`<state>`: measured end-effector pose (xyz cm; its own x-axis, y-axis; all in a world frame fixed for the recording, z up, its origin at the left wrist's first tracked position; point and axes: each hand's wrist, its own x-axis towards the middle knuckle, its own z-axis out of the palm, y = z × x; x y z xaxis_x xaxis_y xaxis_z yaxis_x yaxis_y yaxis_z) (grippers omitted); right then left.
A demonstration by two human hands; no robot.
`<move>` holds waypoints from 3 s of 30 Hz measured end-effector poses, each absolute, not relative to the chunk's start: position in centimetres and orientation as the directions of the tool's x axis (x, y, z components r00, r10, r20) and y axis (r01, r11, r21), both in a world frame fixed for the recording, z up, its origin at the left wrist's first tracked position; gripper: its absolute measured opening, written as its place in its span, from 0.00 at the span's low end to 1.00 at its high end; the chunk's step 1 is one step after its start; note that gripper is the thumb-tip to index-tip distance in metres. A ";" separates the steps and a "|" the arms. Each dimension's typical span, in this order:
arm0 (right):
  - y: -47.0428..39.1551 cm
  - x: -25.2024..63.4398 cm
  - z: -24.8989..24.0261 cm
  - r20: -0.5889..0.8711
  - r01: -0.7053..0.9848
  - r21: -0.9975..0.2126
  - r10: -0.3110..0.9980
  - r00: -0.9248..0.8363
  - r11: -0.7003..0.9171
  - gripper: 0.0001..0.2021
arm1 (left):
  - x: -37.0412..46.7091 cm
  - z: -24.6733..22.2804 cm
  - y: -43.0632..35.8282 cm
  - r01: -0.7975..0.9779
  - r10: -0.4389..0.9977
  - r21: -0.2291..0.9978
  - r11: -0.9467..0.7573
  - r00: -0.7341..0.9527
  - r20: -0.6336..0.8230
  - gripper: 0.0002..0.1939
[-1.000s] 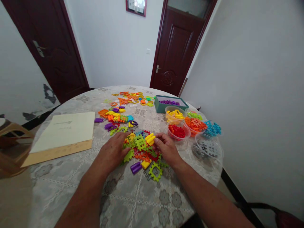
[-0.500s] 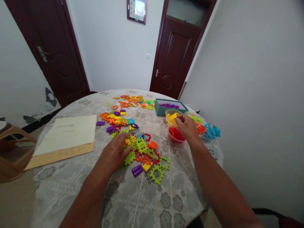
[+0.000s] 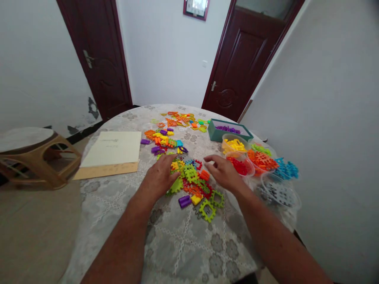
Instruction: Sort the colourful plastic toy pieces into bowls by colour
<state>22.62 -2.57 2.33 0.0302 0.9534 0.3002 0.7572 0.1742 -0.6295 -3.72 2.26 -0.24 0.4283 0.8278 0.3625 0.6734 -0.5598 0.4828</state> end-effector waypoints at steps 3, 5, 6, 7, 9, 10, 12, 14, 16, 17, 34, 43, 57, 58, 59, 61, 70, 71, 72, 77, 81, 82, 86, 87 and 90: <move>-3.0 19.1 -0.2 0.254 0.852 -0.491 0.966 -0.058 0.181 0.20 | -3.9 -0.1 2.1 0.645 0.830 0.524 -0.556 0.397 0.392 0.27; -3.1 18.0 -1.4 0.214 0.899 -0.419 0.976 -0.035 0.124 0.26 | -3.9 0.2 2.0 0.625 0.847 0.573 -0.530 0.360 0.391 0.27; -3.0 17.7 -1.9 0.198 0.913 -0.396 0.980 -0.023 0.101 0.28 | -3.9 0.4 1.9 0.617 0.858 0.597 -0.513 0.345 0.381 0.27; -3.0 17.6 -2.2 0.190 0.920 -0.380 0.981 -0.021 0.093 0.29 | -3.8 0.5 1.8 0.610 0.867 0.616 -0.499 0.335 0.370 0.28; -3.1 17.7 -2.6 0.204 0.922 -0.370 0.978 -0.039 0.114 0.29 | -3.7 0.6 1.6 0.597 0.872 0.636 -0.489 0.334 0.356 0.27; -3.1 17.7 -2.7 0.216 0.918 -0.375 0.975 -0.052 0.132 0.29 | -3.6 0.5 1.6 0.591 0.872 0.641 -0.490 0.341 0.353 0.27; -3.1 17.9 -2.9 0.241 0.904 -0.397 0.968 -0.067 0.162 0.30 | -3.5 0.3 1.6 0.582 0.867 0.643 -0.498 0.357 0.348 0.28; -3.2 18.2 -3.1 0.275 0.879 -0.439 0.959 -0.065 0.185 0.30 | -3.4 0.0 1.6 0.577 0.867 0.649 -0.497 0.367 0.338 0.29; -3.3 18.4 -3.0 0.327 0.837 -0.504 0.944 -0.041 0.211 0.30 | -3.4 -0.3 1.7 0.569 0.869 0.659 -0.492 0.368 0.330 0.29; -3.3 18.6 -2.9 0.355 0.808 -0.545 0.935 -0.017 0.221 0.30 | -3.3 -0.3 1.7 0.560 0.868 0.666 -0.493 0.371 0.330 0.29; -4.8 16.8 -2.9 0.167 0.093 -0.982 0.986 0.013 0.165 0.29 | -2.3 -0.1 0.7 0.568 0.795 0.584 -0.580 0.551 0.254 0.28; -5.0 16.8 -2.3 0.151 0.028 -0.988 0.987 -0.059 0.153 0.19 | -2.6 1.5 0.5 0.508 0.813 0.693 -0.512 0.547 0.199 0.15; -3.4 19.8 -2.0 0.048 -0.057 -0.997 0.990 0.132 0.056 0.21 | -3.5 1.9 0.9 0.436 0.822 0.784 -0.442 0.547 0.160 0.28; -3.1 20.3 -2.2 0.028 -0.073 -0.997 0.989 0.148 0.039 0.19 | -3.8 1.9 1.1 0.454 0.826 0.769 -0.450 0.538 0.166 0.26; -3.0 20.7 -2.4 0.015 -0.071 -0.997 0.988 0.153 0.026 0.18 | -4.0 1.9 1.2 0.474 0.831 0.755 -0.453 0.532 0.164 0.25; -2.9 21.2 -2.6 0.022 0.019 -1.000 0.991 0.134 0.020 0.16 | -4.3 1.7 1.3 0.532 0.838 0.708 -0.465 0.522 0.159 0.23; -4.2 19.6 -1.1 0.343 0.576 -0.681 0.892 -0.295 0.453 0.08 | -4.6 0.4 0.8 0.702 0.784 0.403 -0.587 0.617 0.067 0.29; -4.2 19.6 -1.2 0.346 0.603 -0.646 0.884 -0.316 0.468 0.07 | -4.5 0.4 0.8 0.708 0.784 0.392 -0.587 0.617 0.061 0.29; -4.1 19.7 -1.3 0.355 0.630 -0.610 0.876 -0.325 0.481 0.07 | -4.4 0.5 0.8 0.712 0.785 0.385 -0.587 0.617 0.058 0.28; -2.9 20.3 -2.8 0.371 0.713 -0.512 0.872 -0.319 0.479 0.05 | -4.1 0.7 0.6 0.712 0.789 0.393 -0.583 0.611 0.063 0.24; -1.8 20.2 -3.6 0.349 0.746 -0.479 0.881 -0.321 0.462 0.07 | -4.0 0.7 0.5 0.710 0.794 0.406 -0.575 0.605 0.065 0.20; -1.6 20.1 -3.7 0.353 0.751 -0.471 0.879 -0.320 0.463 0.07 | -4.0 0.8 0.5 0.711 0.794 0.407 -0.573 0.604 0.062 0.20; -1.7 19.7 -3.4 0.375 0.759 -0.460 0.876 -0.304 0.461 0.04 | -3.8 0.9 0.4 0.720 0.799 0.406 -0.564 0.599 0.047 0.20; -1.9 19.6 -3.2 0.379 0.753 -0.467 0.875 -0.302 0.462 0.03 | -3.8 0.9 0.4 0.722 0.799 0.400 -0.565 0.600 0.044 0.20; -2.3 19.5 -2.8 0.406 0.728 -0.494 0.866 -0.291 0.476 0.01 | -3.8 0.9 0.4 0.722 0.791 0.376 -0.581 0.610 0.049 0.20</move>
